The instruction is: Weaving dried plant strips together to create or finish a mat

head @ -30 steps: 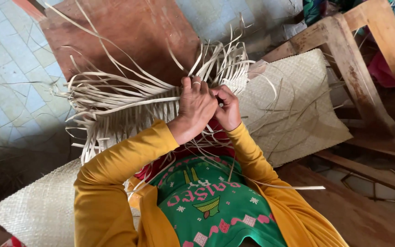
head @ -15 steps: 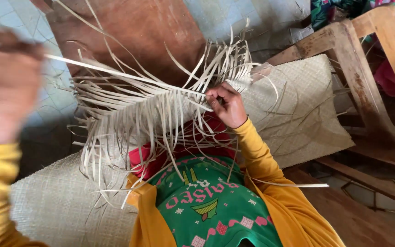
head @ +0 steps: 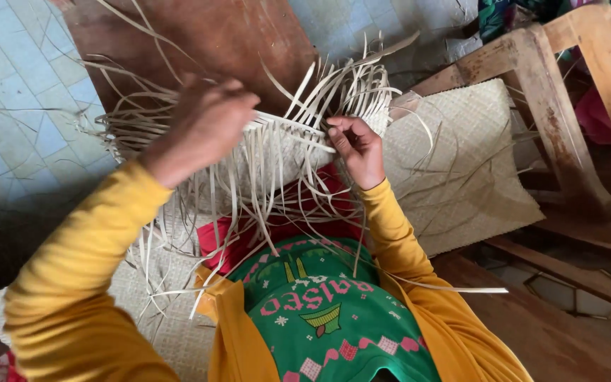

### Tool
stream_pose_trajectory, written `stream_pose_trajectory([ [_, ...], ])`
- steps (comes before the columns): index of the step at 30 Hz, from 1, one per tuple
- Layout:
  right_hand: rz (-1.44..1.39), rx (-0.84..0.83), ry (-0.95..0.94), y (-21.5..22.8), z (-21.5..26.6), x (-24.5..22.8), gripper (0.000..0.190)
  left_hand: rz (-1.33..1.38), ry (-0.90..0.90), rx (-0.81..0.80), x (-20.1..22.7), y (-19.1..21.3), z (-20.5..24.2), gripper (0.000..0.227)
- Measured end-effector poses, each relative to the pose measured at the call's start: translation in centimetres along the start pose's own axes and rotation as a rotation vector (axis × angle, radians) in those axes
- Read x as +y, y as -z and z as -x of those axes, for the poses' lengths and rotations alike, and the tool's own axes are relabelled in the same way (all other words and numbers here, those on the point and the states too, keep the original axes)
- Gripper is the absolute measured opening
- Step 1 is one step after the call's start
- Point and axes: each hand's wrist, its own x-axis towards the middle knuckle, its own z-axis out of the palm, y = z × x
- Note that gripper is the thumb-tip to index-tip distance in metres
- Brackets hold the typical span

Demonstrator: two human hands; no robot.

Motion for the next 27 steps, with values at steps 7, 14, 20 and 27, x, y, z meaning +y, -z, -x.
stream_pose_trajectory([
  [7, -0.031, 0.037, -0.038, 0.3, -0.8, 0.1, 0.017, 0.418, 0.198, -0.304, 1.6, -4.1, -3.3, 0.024],
  [14, 0.087, -0.084, -0.005, -3.2, -3.2, -1.3, 0.012, 0.758, 0.449, -0.422, 2.2, -0.4, -3.5, 0.035],
  [20, 0.329, -0.184, 0.034, -3.9, -4.6, -4.5, 0.021, 0.335, 0.059, -0.357, 1.3, -4.3, -3.3, 0.010],
  [27, 0.271, -0.243, 0.043, -4.0, -6.6, -4.1, 0.023, 0.401, 0.106, -0.384, 1.3, -2.3, -3.9, 0.031],
])
